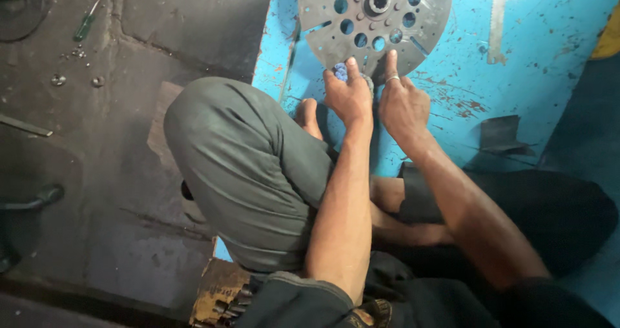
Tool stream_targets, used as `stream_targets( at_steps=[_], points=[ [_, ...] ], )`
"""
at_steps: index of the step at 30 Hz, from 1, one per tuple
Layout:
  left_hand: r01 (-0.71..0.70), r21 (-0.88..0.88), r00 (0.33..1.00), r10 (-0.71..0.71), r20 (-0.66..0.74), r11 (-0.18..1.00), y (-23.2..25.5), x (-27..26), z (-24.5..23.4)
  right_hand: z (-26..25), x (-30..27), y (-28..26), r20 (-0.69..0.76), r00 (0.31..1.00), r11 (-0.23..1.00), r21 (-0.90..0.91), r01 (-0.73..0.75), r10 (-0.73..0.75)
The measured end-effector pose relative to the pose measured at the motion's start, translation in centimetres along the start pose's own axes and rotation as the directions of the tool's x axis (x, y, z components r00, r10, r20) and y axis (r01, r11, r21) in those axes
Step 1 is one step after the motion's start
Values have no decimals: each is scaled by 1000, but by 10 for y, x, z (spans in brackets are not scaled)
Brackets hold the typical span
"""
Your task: The person sits on the floor and scrubs a circular metal part with multiple holes using a small blue cloth. They systematically wipe the surface and edges of the part, occasionally rotating it to access different areas.
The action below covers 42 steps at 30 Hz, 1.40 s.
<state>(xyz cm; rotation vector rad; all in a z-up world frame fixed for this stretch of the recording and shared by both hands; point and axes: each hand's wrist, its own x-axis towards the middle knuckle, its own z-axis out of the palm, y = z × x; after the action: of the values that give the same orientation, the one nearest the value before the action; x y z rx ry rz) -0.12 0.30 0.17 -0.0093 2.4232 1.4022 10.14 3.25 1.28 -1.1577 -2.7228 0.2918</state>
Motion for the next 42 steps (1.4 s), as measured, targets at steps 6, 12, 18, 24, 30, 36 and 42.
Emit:
stream_targets(
  at_steps=[6, 12, 18, 24, 30, 36, 42],
  points=[
    [-22, -34, 999, 21, -29, 999, -2, -1, 6, -7, 0, 7, 12, 1000, 999, -30, 24, -24],
    [-1, -3, 1000, 1, 1, 1000, -4, -2, 6, -2, -7, 6, 26, 999, 999, -39, 30, -29],
    [-25, -61, 1000, 24, -13, 998, -7, -1, 2, 5, -10, 1, -3, 999, 999, -27, 39, -39],
    [-20, -19, 1000, 20, -22, 1000, -10, -2, 2, 1, -9, 4, -33, 999, 1000, -28, -5, 4],
    [-13, -8, 1000, 12, -16, 1000, -7, 0, 2, -2, -10, 7, -50, 999, 1000, -13, 8, -8],
    [-27, -13, 999, 26, -25, 1000, -6, 0, 0, -3, -17, 7, -63, 998, 1000, 6, 8, -8],
    [-38, 1, 999, 38, -34, 999, -16, -2, 10, -4, -18, 18, -69, 998, 994, 108, 8, 0]
  ],
)
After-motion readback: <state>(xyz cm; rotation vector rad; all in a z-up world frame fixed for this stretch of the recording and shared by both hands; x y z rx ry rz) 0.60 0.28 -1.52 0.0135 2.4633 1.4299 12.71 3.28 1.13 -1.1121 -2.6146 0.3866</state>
